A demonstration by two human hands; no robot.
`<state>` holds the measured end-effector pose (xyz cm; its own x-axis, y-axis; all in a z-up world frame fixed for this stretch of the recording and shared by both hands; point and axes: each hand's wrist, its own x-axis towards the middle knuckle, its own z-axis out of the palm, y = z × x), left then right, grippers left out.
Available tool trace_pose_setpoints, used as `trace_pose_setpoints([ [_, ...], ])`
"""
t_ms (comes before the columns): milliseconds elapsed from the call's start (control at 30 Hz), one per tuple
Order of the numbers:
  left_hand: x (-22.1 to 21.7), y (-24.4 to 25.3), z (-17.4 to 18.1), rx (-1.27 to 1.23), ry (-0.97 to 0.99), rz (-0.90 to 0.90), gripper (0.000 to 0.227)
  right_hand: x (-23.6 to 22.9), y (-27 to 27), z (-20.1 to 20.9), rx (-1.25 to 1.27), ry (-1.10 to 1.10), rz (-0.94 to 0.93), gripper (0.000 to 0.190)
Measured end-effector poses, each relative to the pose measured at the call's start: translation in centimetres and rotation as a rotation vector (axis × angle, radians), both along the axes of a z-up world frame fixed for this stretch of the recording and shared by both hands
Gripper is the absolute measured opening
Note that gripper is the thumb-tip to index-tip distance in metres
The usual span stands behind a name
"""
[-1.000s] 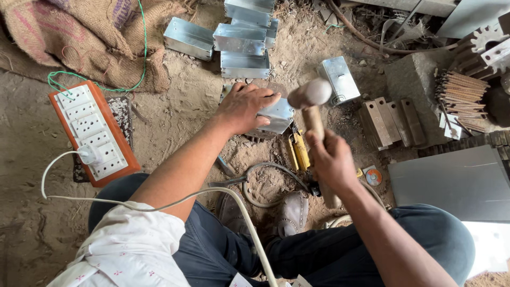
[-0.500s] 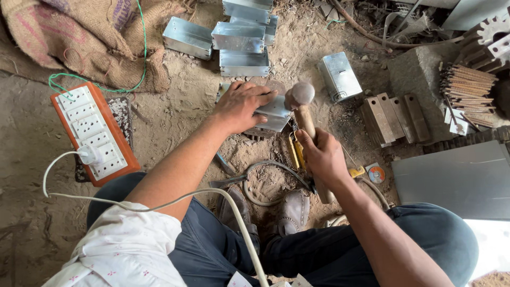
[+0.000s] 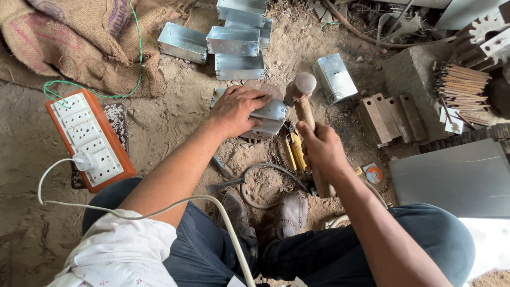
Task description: The person sits on the ground and assembles small rectangular metal boxes. They use a hammer to tap a metal piece into place on one box, then pick up another box and hammer its edges to shape it.
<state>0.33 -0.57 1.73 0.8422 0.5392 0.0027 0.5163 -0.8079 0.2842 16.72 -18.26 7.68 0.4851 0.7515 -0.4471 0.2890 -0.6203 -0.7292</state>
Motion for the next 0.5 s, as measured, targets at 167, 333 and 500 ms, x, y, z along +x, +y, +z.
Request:
trace_pose_setpoints([
  [167,0.0,0.1,-0.1,0.003,-0.087,-0.015,0.080,1.3,-0.2,0.6,0.177,0.160,-0.035,0.041],
  [333,-0.2,0.2,-0.6,-0.018,-0.063,-0.004,0.079,0.9,0.7,-0.1,0.181,0.043,0.000,0.041],
  [500,-0.3,0.2,-0.4,-0.021,-0.002,0.007,0.078,0.6,1.0,-0.3,0.077,0.148,-0.072,0.045],
])
